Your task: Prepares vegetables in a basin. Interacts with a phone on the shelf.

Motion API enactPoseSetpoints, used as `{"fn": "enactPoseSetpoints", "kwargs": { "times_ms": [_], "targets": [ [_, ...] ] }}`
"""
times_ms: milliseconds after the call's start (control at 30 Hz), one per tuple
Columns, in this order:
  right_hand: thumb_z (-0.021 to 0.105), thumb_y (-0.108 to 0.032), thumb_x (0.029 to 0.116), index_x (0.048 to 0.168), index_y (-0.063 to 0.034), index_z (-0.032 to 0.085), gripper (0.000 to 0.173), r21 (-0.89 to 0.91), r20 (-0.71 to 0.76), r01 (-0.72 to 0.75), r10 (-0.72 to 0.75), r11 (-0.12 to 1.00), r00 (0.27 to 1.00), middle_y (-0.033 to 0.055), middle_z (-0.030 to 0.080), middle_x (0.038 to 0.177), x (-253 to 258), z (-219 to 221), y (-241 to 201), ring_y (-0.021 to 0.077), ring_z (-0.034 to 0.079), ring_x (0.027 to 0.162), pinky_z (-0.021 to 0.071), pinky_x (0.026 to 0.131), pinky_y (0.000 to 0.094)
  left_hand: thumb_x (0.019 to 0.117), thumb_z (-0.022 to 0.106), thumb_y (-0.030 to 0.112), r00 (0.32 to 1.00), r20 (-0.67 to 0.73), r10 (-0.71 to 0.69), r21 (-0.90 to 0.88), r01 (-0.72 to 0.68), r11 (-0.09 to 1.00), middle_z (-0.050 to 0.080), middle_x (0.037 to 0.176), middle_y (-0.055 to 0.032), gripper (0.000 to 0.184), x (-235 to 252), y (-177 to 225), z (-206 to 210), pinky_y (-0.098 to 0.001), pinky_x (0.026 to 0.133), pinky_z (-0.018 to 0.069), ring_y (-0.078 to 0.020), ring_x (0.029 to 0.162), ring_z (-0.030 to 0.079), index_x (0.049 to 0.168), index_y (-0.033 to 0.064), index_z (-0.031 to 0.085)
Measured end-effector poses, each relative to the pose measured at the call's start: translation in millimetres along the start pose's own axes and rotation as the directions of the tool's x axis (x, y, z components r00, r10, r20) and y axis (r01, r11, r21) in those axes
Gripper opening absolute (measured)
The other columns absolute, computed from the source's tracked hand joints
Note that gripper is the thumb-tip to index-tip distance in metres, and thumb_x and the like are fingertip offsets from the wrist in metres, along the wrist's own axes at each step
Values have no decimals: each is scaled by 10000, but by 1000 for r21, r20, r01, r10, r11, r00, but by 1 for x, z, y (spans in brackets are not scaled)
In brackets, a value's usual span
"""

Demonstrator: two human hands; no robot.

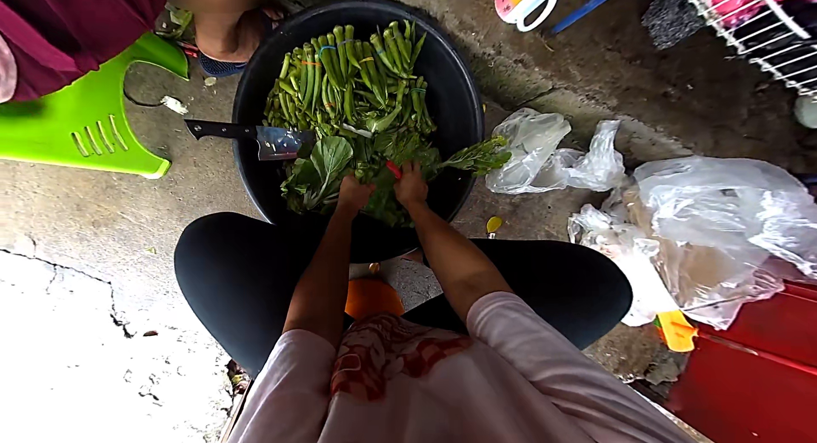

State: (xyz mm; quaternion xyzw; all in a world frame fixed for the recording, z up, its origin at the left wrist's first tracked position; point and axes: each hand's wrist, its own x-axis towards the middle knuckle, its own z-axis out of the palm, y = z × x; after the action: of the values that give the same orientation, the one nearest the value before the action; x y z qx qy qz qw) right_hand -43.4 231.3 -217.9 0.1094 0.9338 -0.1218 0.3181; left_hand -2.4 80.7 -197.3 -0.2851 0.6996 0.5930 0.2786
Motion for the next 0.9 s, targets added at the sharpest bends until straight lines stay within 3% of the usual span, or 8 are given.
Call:
{"fn": "enactPoseSetpoints", "kwargs": {
  "times_ms": [200, 367, 433, 533, 667, 733, 800, 900],
  "targets": [
    [623, -253, 1018, 1419, -50, 555, 455, -32, 120, 16, -12, 999, 993, 226, 488, 1507, 17, -9, 1, 438, 587, 1263, 499, 983, 640, 889, 734, 80, 1000, -15, 9, -22, -9, 1000, 691, 1027, -192, 361, -2, -1, -1, -469, 844, 557, -272, 894, 680, 1207, -46, 617],
    [650, -148, 985, 1370, -22, 599, 409, -3, 253, 180, -173, 984, 952, 265, 552, 1420, 25, -28, 14, 454, 548, 1298, 442, 1037, 671, 868, 722, 39, 993, -114, 38, -141, -54, 989, 678, 918, -139, 335, -5, 2, -5, -397, 734, 552, -200, 760, 644, 1176, -39, 615],
    [673, -144, 988, 1357, -20, 610, 395, 82, 320, 245, -259, 966, 911, 282, 621, 1303, 24, -35, 28, 452, 603, 1204, 461, 1004, 661, 865, 730, 46, 983, -182, 19, -176, -52, 983, 691, 965, -161, 379, -3, 0, -9, -424, 768, 571, -226, 798, 673, 1212, -44, 608],
    [724, -196, 975, 1351, -36, 593, 430, 304, 358, 122, -232, 945, 905, 200, 646, 1162, 5, -61, 46, 302, 623, 895, 537, 768, 501, 881, 736, 91, 949, -305, -75, -239, 0, 971, 691, 1027, -196, 384, -5, -4, -15, -487, 809, 571, -295, 875, 688, 1220, -36, 609],
    [710, -169, 973, 1256, -47, 582, 334, 728, 147, 2, -158, 685, 977, 7, 537, 744, -14, -89, 69, 67, 437, 497, 436, 478, 236, 913, 730, 170, 883, -411, -227, -170, 170, 971, 664, 1173, -262, 450, -16, -5, -26, -578, 925, 527, -393, 1078, 657, 1289, -28, 584],
    [698, -131, 977, 1232, -45, 604, 286, 809, 64, 28, -135, 587, 989, 2, 545, 747, -24, -102, 68, 61, 427, 497, 428, 482, 227, 927, 717, 197, 869, -438, -229, -5, 253, 968, 570, 1357, -304, 528, -29, -3, -29, -612, 998, 495, -446, 1233, 591, 1381, -1, 535],
    [713, -129, 965, 1202, -40, 607, 274, 816, -31, 90, -111, 572, 993, 8, 562, 765, -40, -119, 59, 61, 443, 517, 435, 491, 231, 939, 695, 190, 859, -483, -168, 93, 241, 966, 351, 1542, -333, 574, -43, 2, -32, -619, 1013, 492, -494, 1323, 500, 1455, 37, 493],
    [758, -129, 932, 1179, -16, 607, 311, 771, -207, 214, -82, 600, 975, 38, 613, 844, -77, -146, 39, 65, 483, 563, 436, 506, 238, 951, 692, 205, 824, -566, -27, 95, 98, 991, 325, 1563, -307, 573, -65, 21, -43, -584, 1020, 495, -477, 1329, 493, 1456, 21, 493]
  ]
}}
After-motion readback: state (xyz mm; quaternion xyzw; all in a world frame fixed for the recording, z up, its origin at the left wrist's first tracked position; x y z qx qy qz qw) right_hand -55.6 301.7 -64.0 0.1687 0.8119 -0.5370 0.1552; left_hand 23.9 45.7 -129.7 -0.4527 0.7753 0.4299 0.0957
